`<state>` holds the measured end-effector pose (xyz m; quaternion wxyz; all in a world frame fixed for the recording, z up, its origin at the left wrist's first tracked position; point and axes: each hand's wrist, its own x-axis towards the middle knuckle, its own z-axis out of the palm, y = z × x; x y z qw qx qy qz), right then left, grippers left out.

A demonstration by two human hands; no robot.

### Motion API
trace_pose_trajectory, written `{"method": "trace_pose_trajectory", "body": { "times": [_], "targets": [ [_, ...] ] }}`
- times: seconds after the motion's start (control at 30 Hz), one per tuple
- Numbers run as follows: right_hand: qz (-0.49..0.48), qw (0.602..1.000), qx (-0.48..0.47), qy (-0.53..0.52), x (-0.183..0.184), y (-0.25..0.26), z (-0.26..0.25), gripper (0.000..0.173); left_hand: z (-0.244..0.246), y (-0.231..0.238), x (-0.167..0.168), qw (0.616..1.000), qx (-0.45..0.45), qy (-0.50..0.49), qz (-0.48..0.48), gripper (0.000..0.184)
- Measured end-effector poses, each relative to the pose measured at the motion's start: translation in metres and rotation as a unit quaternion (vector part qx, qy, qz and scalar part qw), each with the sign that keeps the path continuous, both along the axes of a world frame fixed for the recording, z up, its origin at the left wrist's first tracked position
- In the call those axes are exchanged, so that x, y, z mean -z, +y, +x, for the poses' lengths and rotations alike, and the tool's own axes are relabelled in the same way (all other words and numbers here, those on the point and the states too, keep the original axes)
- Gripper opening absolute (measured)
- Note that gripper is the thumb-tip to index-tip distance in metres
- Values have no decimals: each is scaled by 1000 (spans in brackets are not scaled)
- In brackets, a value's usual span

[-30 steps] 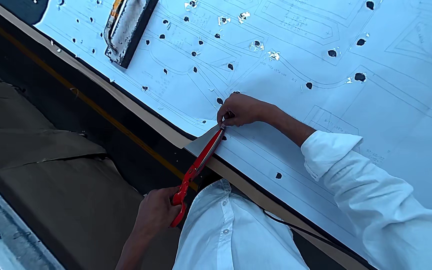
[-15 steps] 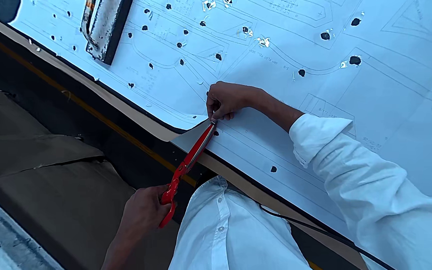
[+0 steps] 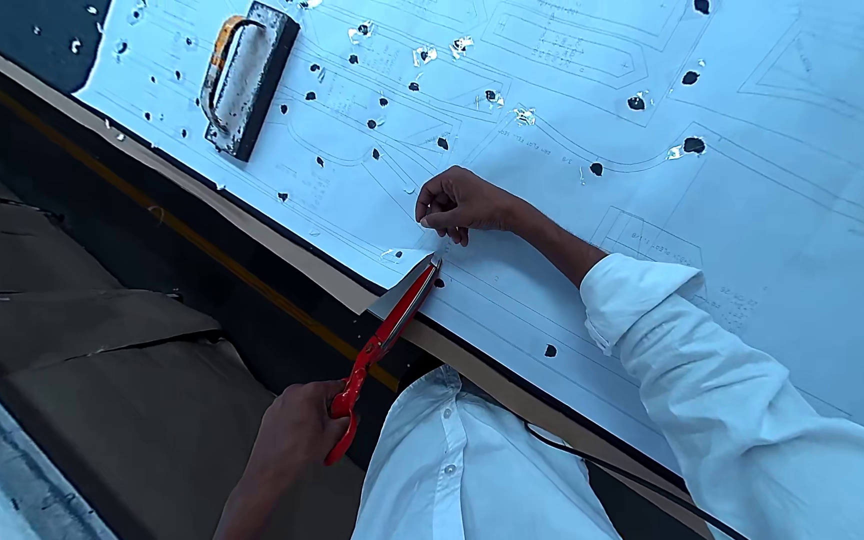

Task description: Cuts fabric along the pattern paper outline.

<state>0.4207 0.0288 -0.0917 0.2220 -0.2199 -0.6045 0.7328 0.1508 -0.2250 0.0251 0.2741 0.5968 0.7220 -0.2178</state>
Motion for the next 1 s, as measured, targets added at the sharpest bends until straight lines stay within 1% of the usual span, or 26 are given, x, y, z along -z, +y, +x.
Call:
{"method": "trace_pose_trajectory", "body": {
  "times": [0.27,0.43,0.57,0.77,1.0],
  "targets": [
    [-16,999,23,19,0,-1,2,3,3,3,0,1000,-11,-10,-26,12],
    [-20,999,29,26,3,-1,0,4,-1,2,2,998,-31,-30,-55,22],
    [-11,999,33,26,5,-2,0,5,-1,-2,0,996,-42,-6,-80,30],
    [-12,999,34,23,5,-2,0,5,6,-2,-6,996,-39,31,-75,29],
    [-13,999,37,20,5,-3,0,4,9,4,1,997,-32,10,-66,28]
  ]
}}
